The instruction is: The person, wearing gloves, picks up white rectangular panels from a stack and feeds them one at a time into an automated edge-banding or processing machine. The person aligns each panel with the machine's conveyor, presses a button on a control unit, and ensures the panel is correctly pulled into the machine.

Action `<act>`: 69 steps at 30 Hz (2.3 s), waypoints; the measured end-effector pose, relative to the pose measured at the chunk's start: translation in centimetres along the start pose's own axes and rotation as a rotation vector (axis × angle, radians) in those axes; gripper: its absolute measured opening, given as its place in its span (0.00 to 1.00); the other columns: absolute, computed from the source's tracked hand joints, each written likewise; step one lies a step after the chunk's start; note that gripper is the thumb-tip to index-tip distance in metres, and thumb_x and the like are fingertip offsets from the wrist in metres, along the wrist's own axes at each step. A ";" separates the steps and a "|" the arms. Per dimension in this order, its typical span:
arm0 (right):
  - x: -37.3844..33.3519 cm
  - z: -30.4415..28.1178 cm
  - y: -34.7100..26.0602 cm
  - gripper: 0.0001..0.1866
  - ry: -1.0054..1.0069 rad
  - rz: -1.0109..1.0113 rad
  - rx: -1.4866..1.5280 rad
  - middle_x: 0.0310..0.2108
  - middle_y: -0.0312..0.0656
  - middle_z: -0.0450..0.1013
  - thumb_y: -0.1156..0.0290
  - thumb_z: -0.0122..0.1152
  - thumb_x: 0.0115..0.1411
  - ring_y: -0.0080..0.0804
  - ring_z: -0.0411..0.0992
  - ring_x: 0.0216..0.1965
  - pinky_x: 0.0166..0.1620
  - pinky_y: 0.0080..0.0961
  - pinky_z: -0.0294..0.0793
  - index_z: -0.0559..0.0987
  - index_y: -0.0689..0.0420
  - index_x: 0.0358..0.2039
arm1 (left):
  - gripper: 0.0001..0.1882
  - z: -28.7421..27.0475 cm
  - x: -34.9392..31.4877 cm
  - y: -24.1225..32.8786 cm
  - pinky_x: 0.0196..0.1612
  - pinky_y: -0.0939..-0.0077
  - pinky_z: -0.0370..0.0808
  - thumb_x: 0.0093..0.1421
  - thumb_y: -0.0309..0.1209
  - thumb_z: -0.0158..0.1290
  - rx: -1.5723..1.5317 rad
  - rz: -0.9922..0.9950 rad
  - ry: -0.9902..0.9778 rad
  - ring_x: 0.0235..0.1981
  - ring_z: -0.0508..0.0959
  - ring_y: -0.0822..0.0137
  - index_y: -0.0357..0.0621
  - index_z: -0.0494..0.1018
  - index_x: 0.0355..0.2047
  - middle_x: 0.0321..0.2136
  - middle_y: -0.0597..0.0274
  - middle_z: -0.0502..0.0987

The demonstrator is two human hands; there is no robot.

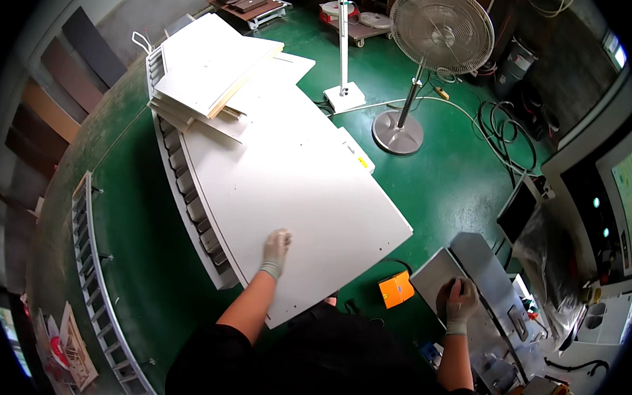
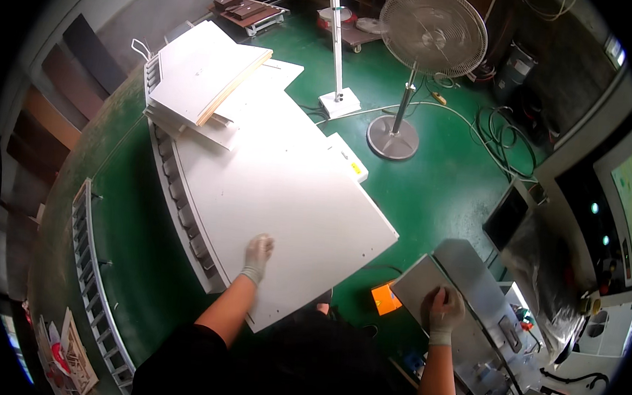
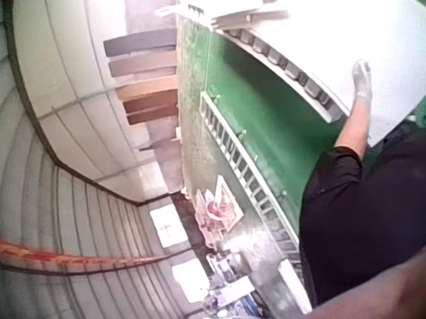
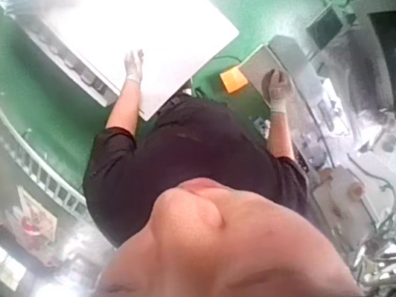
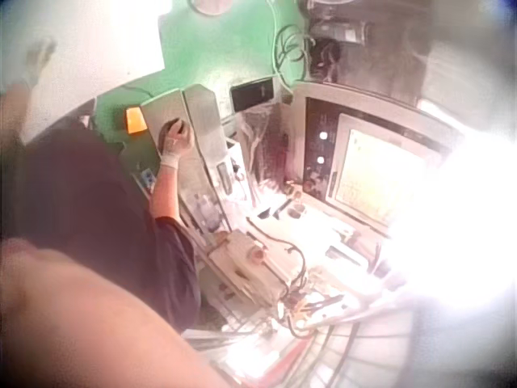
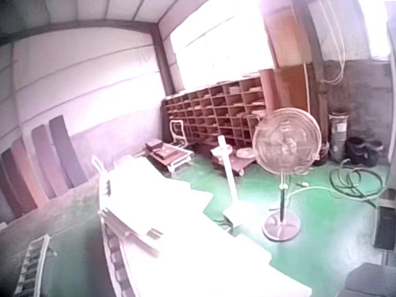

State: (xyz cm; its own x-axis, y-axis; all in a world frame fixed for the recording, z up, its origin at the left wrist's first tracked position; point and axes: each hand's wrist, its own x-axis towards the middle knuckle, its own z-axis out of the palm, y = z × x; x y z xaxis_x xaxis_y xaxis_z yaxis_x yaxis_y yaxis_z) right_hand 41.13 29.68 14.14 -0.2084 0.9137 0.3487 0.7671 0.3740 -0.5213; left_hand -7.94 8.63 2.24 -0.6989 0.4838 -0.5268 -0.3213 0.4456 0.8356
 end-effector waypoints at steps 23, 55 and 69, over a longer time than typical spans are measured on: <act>0.7 2.9 -1.5 0.19 0.045 0.284 -0.381 0.28 0.51 0.72 0.54 0.50 0.73 0.53 0.74 0.30 0.35 0.40 0.72 0.74 0.57 0.32 | 0.30 -21.6 38.9 28.0 0.44 0.69 0.83 0.73 0.54 0.47 -0.649 0.097 0.238 0.49 0.81 0.61 0.41 0.65 0.61 0.48 0.54 0.75; 24.6 33.2 -32.4 0.38 -1.141 0.283 0.821 0.56 0.45 0.76 0.43 0.65 0.64 0.36 0.71 0.60 0.64 0.29 0.67 0.76 0.64 0.61 | 0.37 -22.4 -5.1 4.6 0.63 0.57 0.74 0.74 0.56 0.44 -0.601 0.004 0.036 0.61 0.75 0.53 0.35 0.64 0.67 0.62 0.50 0.73; 8.6 22.0 -25.6 0.41 -1.166 0.170 0.344 0.30 0.44 0.79 0.27 0.62 0.57 0.35 0.77 0.34 0.43 0.33 0.76 0.83 0.61 0.37 | 0.45 -17.0 -18.0 -4.3 0.67 0.58 0.68 0.68 0.64 0.47 -0.536 -0.215 0.497 0.62 0.72 0.54 0.35 0.64 0.67 0.63 0.52 0.71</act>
State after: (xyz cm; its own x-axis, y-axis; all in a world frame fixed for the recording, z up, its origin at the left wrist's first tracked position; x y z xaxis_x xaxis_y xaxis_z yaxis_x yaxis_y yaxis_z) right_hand 6.36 31.42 13.33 -0.6750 0.4843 -0.5566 0.6738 0.0972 -0.7325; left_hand -4.79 -14.79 10.75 -0.7503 -0.0249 -0.6606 -0.6609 0.0037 0.7505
